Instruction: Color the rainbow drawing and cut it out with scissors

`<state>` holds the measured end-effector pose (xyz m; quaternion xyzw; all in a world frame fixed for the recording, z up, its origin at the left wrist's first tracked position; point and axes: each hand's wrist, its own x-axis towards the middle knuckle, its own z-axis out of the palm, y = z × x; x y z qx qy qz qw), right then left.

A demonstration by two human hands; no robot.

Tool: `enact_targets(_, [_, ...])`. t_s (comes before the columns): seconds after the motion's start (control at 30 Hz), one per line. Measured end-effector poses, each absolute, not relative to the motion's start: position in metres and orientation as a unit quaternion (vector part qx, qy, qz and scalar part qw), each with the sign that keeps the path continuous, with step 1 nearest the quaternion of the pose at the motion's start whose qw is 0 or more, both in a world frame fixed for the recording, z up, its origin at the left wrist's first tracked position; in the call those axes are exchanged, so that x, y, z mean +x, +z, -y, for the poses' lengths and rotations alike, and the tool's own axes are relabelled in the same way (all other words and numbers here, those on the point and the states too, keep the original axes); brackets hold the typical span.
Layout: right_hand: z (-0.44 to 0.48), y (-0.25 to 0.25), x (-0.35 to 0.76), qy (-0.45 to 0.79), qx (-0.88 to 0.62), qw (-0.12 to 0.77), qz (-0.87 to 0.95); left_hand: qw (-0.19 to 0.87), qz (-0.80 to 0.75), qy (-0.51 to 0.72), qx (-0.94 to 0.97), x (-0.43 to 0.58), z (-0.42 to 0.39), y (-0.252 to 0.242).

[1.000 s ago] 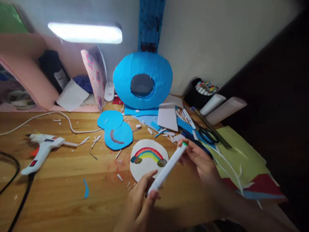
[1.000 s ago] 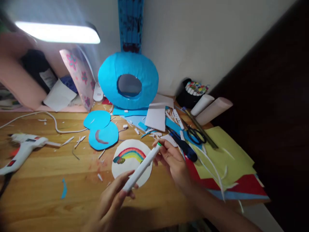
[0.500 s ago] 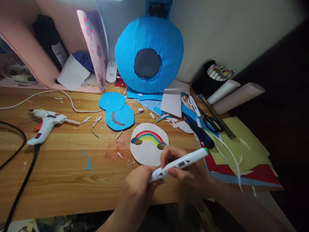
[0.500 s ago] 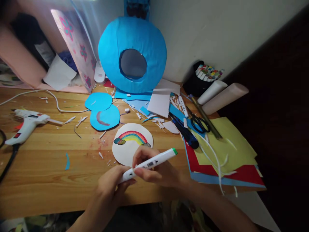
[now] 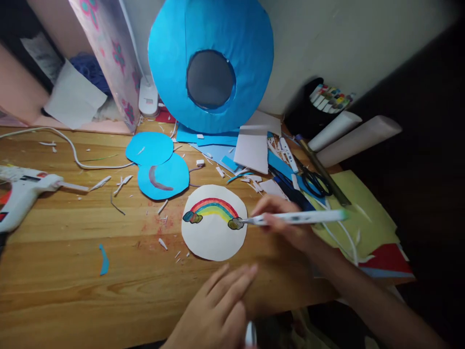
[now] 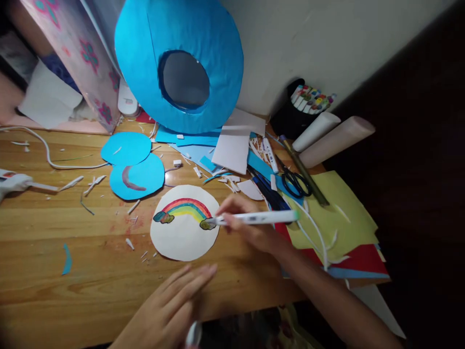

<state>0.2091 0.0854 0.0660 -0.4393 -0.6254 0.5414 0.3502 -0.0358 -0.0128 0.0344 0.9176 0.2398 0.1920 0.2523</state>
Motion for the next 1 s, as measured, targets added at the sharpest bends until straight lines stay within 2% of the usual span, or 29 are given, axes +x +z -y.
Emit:
enact_targets(0.03, [-0.087, 0.051, 0.201, 0.562, -0.427, 0.308, 0.638, 0.231, -0.268, 0.181, 0.918, -0.024, 0.005, 0.034])
enact_targets(0.1, [-0.090, 0.027, 0.191, 0.562, -0.428, 0.292, 0.645, 0.221, -0.309, 0.165, 0.910, -0.009, -0.005, 0.029])
enact_targets(0.23, [-0.094, 0.007, 0.190, 0.530, -0.470, 0.352, 0.612, 0.255, -0.318, 0.153, 0.900, -0.018, -0.006, 0.020])
enact_targets(0.6, [-0.090, 0.014, 0.190, 0.465, -0.491, 0.286, 0.679, 0.303, -0.318, 0.175, 0.881, -0.034, -0.008, 0.020])
enact_targets(1.0, [-0.091, 0.013, 0.190, 0.470, -0.487, 0.283, 0.679, 0.314, -0.328, 0.173, 0.874, -0.035, -0.008, 0.023])
